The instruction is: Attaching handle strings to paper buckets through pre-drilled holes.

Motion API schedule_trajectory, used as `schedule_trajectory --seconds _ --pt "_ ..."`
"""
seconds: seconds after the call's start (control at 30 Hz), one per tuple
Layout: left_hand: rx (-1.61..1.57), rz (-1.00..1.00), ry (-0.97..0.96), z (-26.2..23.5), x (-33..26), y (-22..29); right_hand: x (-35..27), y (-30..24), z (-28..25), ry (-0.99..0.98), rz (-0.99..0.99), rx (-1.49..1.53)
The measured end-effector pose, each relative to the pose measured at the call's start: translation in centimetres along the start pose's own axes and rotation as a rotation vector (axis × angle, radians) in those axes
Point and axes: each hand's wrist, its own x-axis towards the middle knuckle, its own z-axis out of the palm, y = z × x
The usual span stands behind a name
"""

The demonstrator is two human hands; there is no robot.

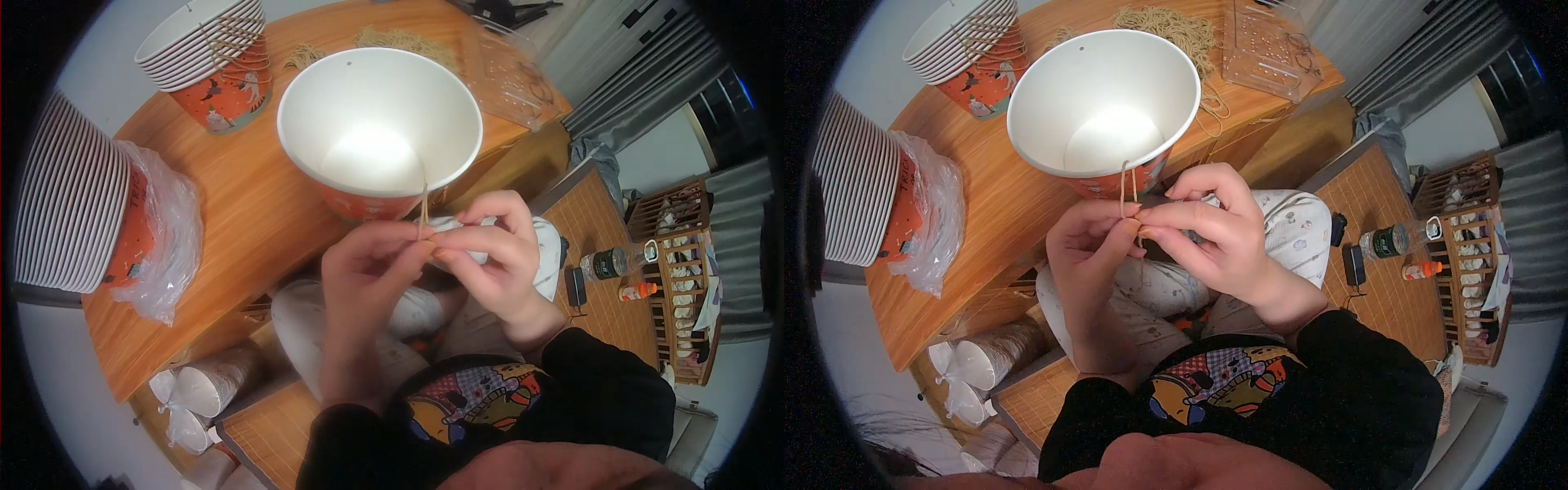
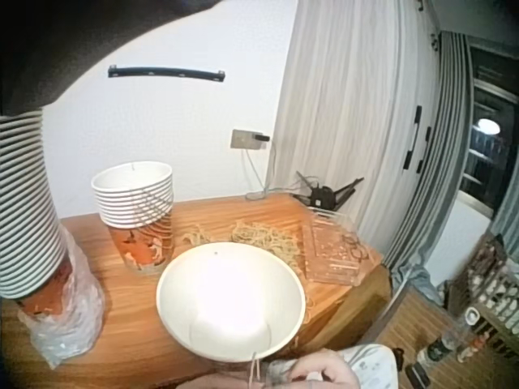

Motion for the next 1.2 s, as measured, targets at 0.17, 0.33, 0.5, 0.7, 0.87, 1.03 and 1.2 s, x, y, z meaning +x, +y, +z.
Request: schedule_trajectory --seconds 0.17,0.33,0.5,0.7,0.87,1.03,1.2 --pt "0.047 0.119 0.076 0.2 -0.3 0.3 0.9 -0.5 0.6 0.059 -0.064 -0.072" --pt "0.21 0.285 0.183 -0.2 -0.6 -0.6 2.2 -0.9 0.9 0.042 -0.137 -0.184" --pt "0.439 0.511 0.318 -0.5 -0.6 -0.9 3.0 -1.0 1.2 0.047 -0.25 -0.279" --pt "0.726 0.816 0.378 -0.8 0.0 -0.4 3.7 -1.7 0.9 -0.055 -0.289 -0.342" --pt "0.785 0.892 0.355 -0.7 0.1 0.4 4.2 -2.1 1.1 -0.008 -0.316 -0.373" --pt "0.664 0.804 0.31 -0.8 -0.3 0.0 4.1 -2.1 1.2 -0.006 -0.32 -0.352" --pt "0.412 0.561 0.34 -0.7 -0.6 -0.3 3.1 -1.1 1.0 0.075 -0.423 -0.207"
